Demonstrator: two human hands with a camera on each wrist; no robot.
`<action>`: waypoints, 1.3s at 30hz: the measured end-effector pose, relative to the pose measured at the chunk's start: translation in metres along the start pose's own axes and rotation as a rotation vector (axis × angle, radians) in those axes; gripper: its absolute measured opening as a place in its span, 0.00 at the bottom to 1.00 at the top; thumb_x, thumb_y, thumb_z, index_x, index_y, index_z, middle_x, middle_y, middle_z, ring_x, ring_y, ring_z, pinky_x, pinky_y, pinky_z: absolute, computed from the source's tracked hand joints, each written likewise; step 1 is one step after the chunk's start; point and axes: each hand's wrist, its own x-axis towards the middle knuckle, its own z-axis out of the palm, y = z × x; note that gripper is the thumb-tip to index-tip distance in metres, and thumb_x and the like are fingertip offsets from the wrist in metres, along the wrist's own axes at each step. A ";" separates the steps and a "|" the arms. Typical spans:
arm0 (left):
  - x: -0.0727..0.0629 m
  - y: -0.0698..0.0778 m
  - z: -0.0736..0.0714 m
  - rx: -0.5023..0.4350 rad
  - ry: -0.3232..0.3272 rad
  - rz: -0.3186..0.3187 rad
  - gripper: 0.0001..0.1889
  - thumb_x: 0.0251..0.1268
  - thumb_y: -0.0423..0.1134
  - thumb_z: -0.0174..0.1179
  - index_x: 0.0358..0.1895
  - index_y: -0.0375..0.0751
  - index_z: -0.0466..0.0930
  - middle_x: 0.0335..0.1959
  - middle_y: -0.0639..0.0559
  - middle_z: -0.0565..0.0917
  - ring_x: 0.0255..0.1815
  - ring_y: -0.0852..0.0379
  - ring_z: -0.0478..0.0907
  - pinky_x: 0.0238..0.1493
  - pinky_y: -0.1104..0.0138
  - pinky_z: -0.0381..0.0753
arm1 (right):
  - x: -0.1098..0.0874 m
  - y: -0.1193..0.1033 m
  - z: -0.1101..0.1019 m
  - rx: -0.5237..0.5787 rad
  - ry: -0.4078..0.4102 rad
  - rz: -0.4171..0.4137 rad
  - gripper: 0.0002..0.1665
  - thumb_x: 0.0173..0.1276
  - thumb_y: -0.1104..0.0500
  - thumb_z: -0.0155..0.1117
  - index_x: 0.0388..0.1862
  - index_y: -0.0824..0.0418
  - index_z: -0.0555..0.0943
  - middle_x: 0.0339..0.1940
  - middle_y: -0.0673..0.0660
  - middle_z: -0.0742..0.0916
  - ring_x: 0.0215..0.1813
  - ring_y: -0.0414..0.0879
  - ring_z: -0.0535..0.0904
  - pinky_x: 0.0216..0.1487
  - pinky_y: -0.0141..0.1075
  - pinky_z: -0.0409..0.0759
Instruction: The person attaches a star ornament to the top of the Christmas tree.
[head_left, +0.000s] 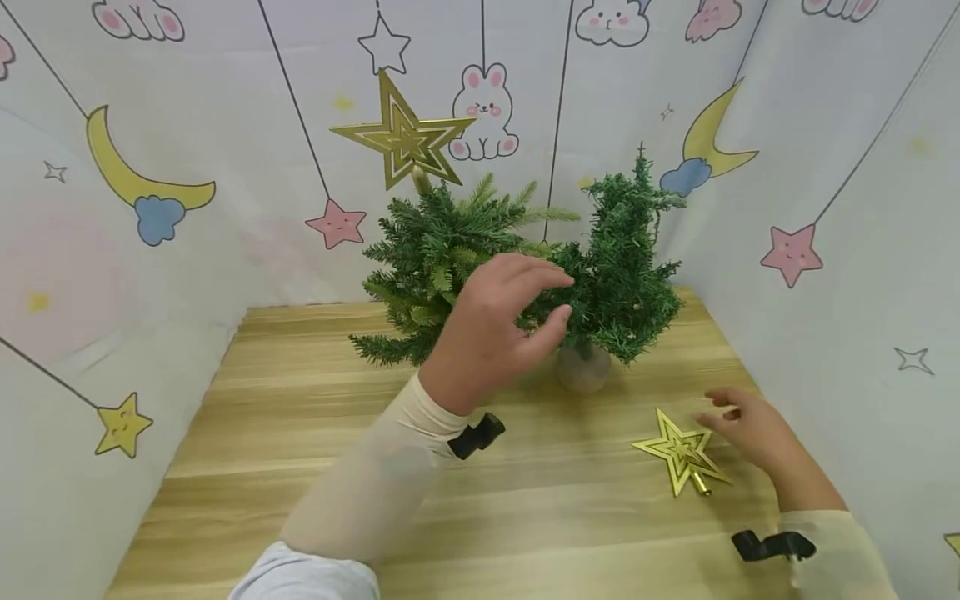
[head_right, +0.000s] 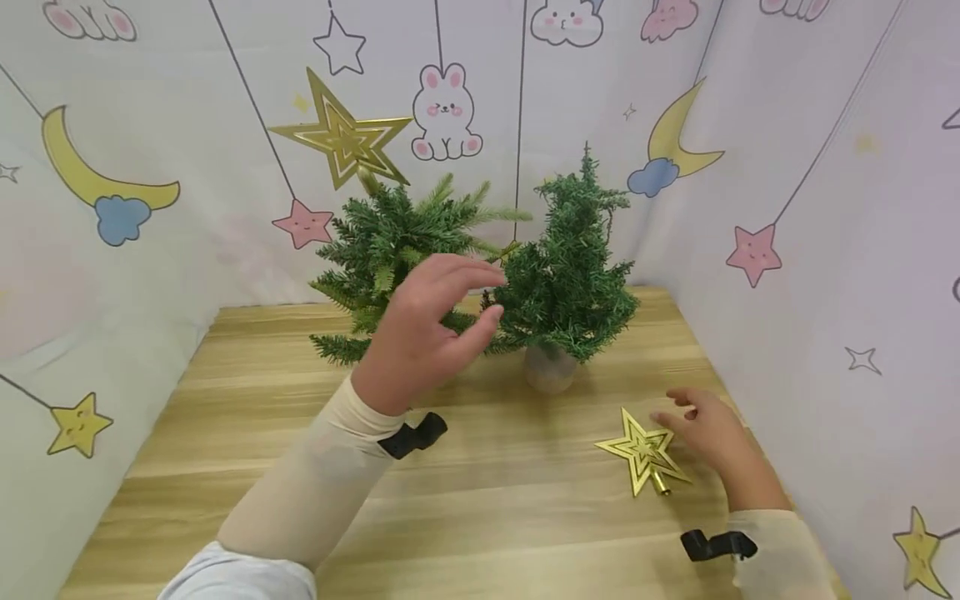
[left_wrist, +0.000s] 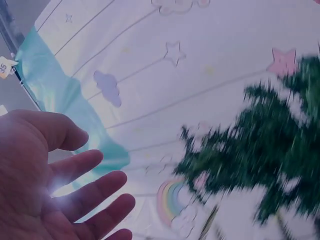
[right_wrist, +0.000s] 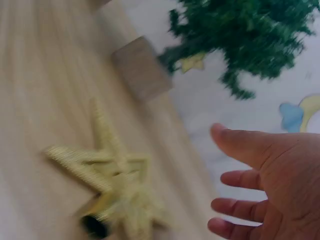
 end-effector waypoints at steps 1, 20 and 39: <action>0.001 0.002 0.009 -0.010 -0.021 -0.013 0.11 0.69 0.38 0.65 0.51 0.38 0.88 0.51 0.48 0.88 0.55 0.52 0.82 0.62 0.64 0.77 | -0.002 0.008 0.007 -0.002 -0.048 0.014 0.45 0.76 0.38 0.64 0.73 0.73 0.69 0.66 0.79 0.76 0.60 0.73 0.77 0.50 0.60 0.81; 0.065 -0.019 0.092 -0.049 -0.079 -0.427 0.28 0.74 0.47 0.62 0.74 0.46 0.72 0.74 0.46 0.68 0.76 0.52 0.64 0.73 0.58 0.66 | -0.006 0.041 0.051 0.029 -0.074 0.085 0.62 0.57 0.39 0.82 0.73 0.79 0.64 0.52 0.74 0.81 0.53 0.69 0.79 0.54 0.63 0.77; 0.122 -0.043 0.107 -0.173 -0.199 -0.726 0.30 0.77 0.55 0.59 0.77 0.51 0.70 0.73 0.58 0.75 0.73 0.64 0.69 0.70 0.68 0.71 | -0.002 0.031 0.043 0.151 -0.110 0.210 0.68 0.57 0.58 0.82 0.79 0.79 0.45 0.63 0.88 0.72 0.64 0.78 0.72 0.62 0.66 0.73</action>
